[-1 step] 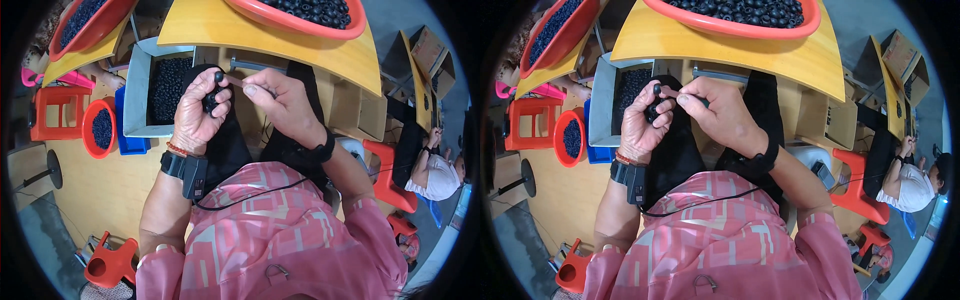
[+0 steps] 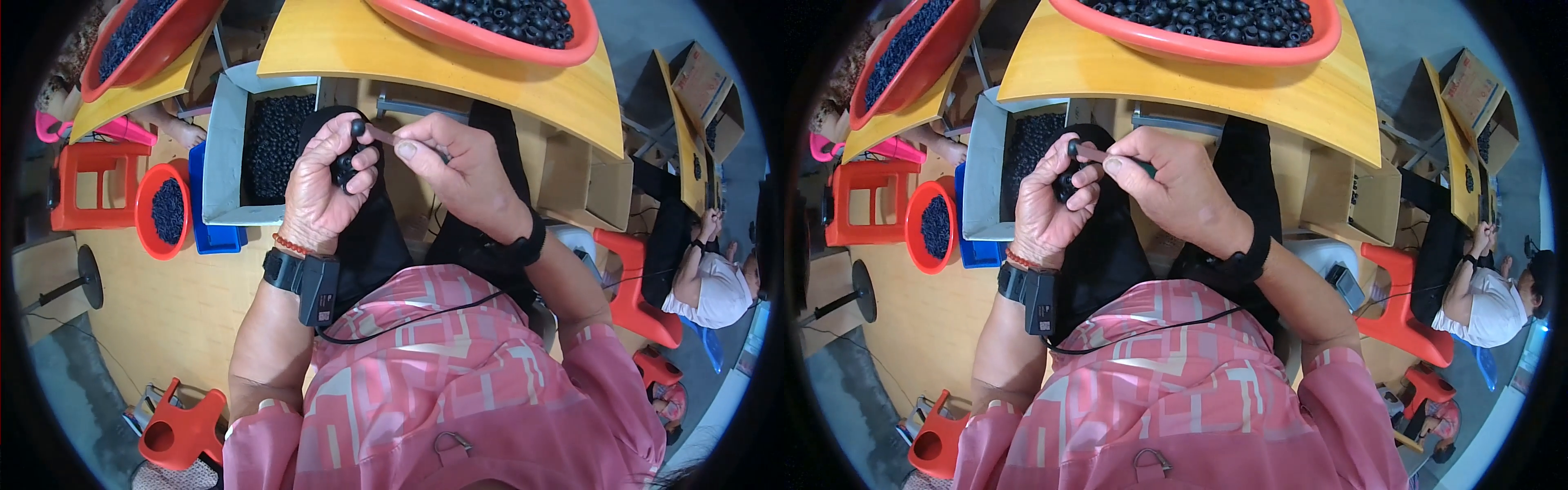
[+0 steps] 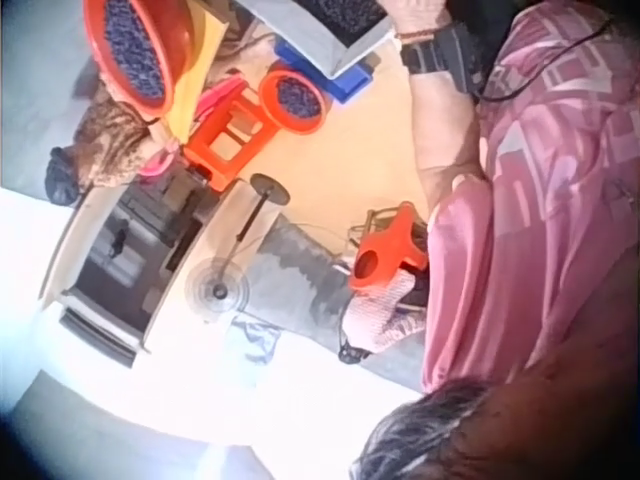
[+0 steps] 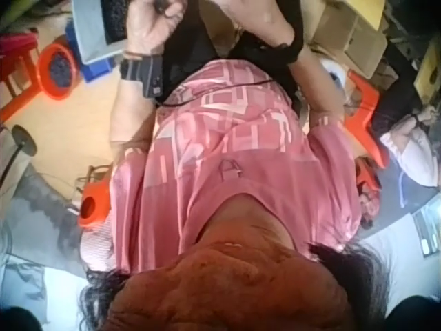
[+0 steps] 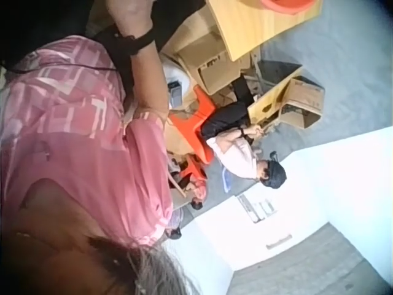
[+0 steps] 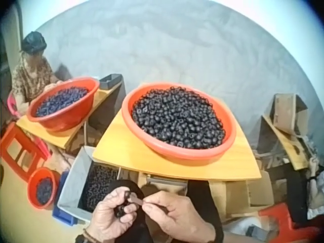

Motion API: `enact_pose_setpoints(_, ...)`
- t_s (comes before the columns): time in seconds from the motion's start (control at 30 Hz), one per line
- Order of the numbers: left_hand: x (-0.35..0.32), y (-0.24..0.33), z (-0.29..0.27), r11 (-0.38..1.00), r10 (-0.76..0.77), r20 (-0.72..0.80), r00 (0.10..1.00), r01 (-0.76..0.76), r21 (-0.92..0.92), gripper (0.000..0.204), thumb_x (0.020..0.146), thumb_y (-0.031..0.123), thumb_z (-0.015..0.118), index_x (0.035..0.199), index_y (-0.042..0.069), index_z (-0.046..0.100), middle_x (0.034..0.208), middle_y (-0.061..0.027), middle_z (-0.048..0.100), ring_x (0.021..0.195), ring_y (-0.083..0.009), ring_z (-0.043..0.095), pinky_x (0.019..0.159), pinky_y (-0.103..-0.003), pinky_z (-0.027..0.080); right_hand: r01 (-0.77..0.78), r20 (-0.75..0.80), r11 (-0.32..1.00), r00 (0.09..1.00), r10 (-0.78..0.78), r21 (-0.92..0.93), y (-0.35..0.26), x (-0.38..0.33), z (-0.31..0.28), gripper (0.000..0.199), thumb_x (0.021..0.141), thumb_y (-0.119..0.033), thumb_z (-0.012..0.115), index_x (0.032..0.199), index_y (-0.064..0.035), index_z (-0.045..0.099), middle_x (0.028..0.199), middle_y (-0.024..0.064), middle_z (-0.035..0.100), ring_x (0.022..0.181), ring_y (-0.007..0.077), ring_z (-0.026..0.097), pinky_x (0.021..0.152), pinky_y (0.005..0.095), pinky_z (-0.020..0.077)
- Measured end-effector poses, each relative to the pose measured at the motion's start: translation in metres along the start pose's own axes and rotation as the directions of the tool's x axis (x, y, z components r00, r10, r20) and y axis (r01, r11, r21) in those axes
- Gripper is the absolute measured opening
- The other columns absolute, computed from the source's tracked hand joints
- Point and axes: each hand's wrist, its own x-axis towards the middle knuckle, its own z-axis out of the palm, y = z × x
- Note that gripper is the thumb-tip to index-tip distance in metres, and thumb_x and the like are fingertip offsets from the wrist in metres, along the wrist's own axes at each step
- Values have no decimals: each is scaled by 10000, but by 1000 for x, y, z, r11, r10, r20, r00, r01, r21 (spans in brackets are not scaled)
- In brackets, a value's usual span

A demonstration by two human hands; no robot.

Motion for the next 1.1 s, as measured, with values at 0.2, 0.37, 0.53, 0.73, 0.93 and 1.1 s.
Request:
enact_pose_setpoints(0.2,-3,2,-6,1000,-13,52,999,14,-17,283,903,66,592,1184,29,586,1065,-145,583,719,-171,509,490,-241,379,186,68,970,982,-177,-157,1,6,6,137,884,-151,665,976,-50,663,827,121,650,735,316,650,645,381,518)
enact_pose_setpoints(0.37,-1,1,-7,999,-33,82,996,34,-11,274,901,79,597,1170,29,581,1044,-143,603,715,-177,519,483,-244,393,294,100,907,956,-276,-301,-5,10,5,156,867,-148,661,982,-43,665,845,128,652,705,313,654,616,396,531)
enact_pose_setpoints(0.53,-3,0,-7,998,-54,84,995,58,-38,277,905,79,595,1177,31,583,1043,-147,610,708,-182,520,480,-245,391,298,114,893,955,-275,-338,-4,11,3,148,865,-140,660,969,-34,660,841,131,648,698,315,653,612,397,532)
enact_pose_setpoints(0.73,-3,0,-4,998,-53,58,997,55,-27,251,910,77,593,1155,25,585,1017,-153,620,705,-177,512,479,-244,384,306,113,886,952,-285,-349,-4,12,2,159,864,-160,675,954,-31,656,834,127,646,693,309,655,602,388,533)
enact_pose_setpoints(0.93,-4,0,-2,999,-42,30,999,42,5,243,905,67,609,1143,22,585,1016,-155,615,707,-166,497,475,-231,373,306,120,866,952,-282,-395,-5,11,2,176,865,-187,686,946,-34,655,826,124,645,714,305,656,606,388,532)
enact_pose_setpoints(1.1,-2,1,-1,996,-79,57,995,78,33,195,916,71,613,1103,26,585,950,-128,577,707,-154,487,470,-215,363,263,53,902,964,-261,-343,10,14,-1,168,876,-174,673,962,-30,659,828,143,657,745,302,663,626,365,523)
